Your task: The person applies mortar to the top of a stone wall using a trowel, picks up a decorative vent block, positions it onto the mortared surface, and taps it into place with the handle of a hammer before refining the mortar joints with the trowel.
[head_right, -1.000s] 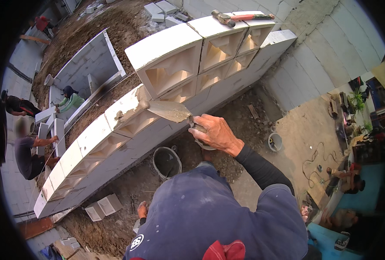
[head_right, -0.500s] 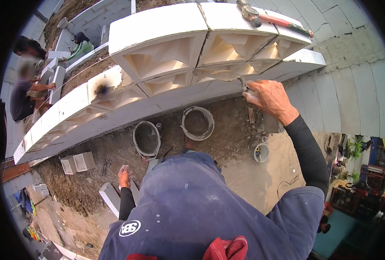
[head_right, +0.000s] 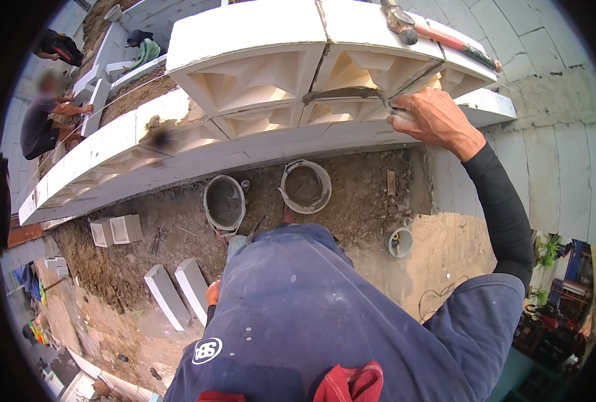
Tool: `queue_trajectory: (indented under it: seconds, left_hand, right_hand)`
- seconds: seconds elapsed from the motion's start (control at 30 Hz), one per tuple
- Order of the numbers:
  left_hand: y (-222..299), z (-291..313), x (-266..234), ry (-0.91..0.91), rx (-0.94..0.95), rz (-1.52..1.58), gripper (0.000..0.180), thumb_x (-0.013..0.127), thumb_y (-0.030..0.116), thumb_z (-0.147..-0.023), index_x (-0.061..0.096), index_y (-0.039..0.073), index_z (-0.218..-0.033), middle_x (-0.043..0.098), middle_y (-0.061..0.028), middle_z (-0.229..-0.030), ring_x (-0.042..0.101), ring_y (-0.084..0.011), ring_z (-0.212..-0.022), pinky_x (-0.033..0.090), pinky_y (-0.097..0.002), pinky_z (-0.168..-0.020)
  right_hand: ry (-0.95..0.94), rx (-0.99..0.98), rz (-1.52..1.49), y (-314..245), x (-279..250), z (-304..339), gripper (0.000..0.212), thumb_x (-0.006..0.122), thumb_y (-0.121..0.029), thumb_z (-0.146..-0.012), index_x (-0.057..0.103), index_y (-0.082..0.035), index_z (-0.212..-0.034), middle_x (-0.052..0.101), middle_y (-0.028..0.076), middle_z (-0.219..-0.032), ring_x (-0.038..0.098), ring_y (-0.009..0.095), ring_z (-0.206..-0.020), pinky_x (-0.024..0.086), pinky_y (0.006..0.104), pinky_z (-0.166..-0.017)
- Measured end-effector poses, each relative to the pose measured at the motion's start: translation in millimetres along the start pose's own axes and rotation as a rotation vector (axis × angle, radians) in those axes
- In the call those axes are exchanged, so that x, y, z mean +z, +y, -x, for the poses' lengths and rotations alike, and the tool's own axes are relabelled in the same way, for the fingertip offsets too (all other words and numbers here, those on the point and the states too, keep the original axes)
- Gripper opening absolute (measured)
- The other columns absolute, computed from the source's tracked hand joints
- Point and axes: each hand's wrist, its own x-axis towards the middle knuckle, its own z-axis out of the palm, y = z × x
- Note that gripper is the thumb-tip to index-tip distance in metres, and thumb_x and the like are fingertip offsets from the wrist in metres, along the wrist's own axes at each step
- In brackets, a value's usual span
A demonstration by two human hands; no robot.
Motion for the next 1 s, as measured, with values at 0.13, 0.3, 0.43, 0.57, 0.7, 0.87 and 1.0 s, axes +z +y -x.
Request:
queue_trajectory:
  seconds: [0.13,0.3,0.43,0.57,0.7,0.87,1.0]
  left_hand:
    - [6,-5,-1,0.002,0.018,0.004,0.067,0.074,0.041,-0.092,0.052,0.013,-0.149,0.066,-0.0046,-0.135,0.068,-0.0249,-0.100,0.049,-0.0385,-0.072]
    - [51,-12,13,0.020,0.100,0.209,0.067,0.073,0.041,-0.093,0.052,0.013,-0.149,0.063,-0.0033,-0.140,0.067,-0.0252,-0.105,0.049,-0.0377,-0.075]
    - [97,6,23,0.021,0.216,0.204,0.065,0.071,0.040,-0.095,0.051,0.011,-0.149,0.064,-0.0048,-0.139,0.068,-0.0246,-0.105,0.051,-0.0369,-0.074]
    - [114,15,21,0.010,0.232,0.095,0.065,0.070,0.039,-0.095,0.051,0.009,-0.149,0.066,-0.0061,-0.135,0.070,-0.0230,-0.101,0.051,-0.0352,-0.071]
    - [107,13,-1,0.043,0.237,0.056,0.065,0.071,0.038,-0.094,0.052,0.009,-0.149,0.067,-0.0067,-0.132,0.070,-0.0218,-0.094,0.051,-0.0343,-0.070]
    - [91,21,-10,0.127,0.189,0.127,0.064,0.072,0.038,-0.093,0.053,0.010,-0.148,0.067,-0.0072,-0.131,0.068,-0.0192,-0.085,0.050,-0.0342,-0.069]
    - [75,20,-5,0.113,0.168,0.151,0.065,0.073,0.037,-0.093,0.053,0.009,-0.148,0.068,-0.0063,-0.129,0.067,-0.0173,-0.082,0.049,-0.0320,-0.063]
  right_hand:
    - [-0.041,0.062,-0.056,4,-21,3,0.035,0.069,-0.033,-0.088,0.076,-0.001,-0.100,0.069,0.022,-0.072,0.068,0.037,-0.067,0.056,0.0440,-0.070]
    - [0.092,0.145,-0.184,6,-21,32,0.034,0.074,-0.032,-0.090,0.076,-0.001,-0.104,0.070,0.018,-0.073,0.066,0.032,-0.063,0.053,0.0412,-0.064]
    - [0.380,0.088,-0.156,-18,38,56,0.031,0.077,-0.026,-0.090,0.074,-0.005,-0.112,0.066,0.011,-0.079,0.065,0.030,-0.065,0.053,0.0396,-0.061]
    - [0.439,0.117,-0.219,-40,142,52,0.032,0.077,-0.026,-0.090,0.071,-0.010,-0.117,0.061,0.009,-0.079,0.065,0.030,-0.067,0.052,0.0408,-0.060]
    - [0.496,0.145,-0.299,-50,179,33,0.030,0.076,-0.026,-0.090,0.070,-0.011,-0.116,0.062,0.009,-0.080,0.066,0.031,-0.069,0.052,0.0418,-0.060]
    - [0.528,0.137,-0.252,-38,179,25,0.027,0.077,-0.026,-0.090,0.070,-0.011,-0.111,0.062,0.009,-0.080,0.066,0.031,-0.068,0.052,0.0418,-0.059]
    - [0.529,0.145,-0.227,-33,155,28,0.026,0.077,-0.025,-0.089,0.070,-0.010,-0.108,0.062,0.009,-0.080,0.065,0.031,-0.067,0.052,0.0413,-0.059]
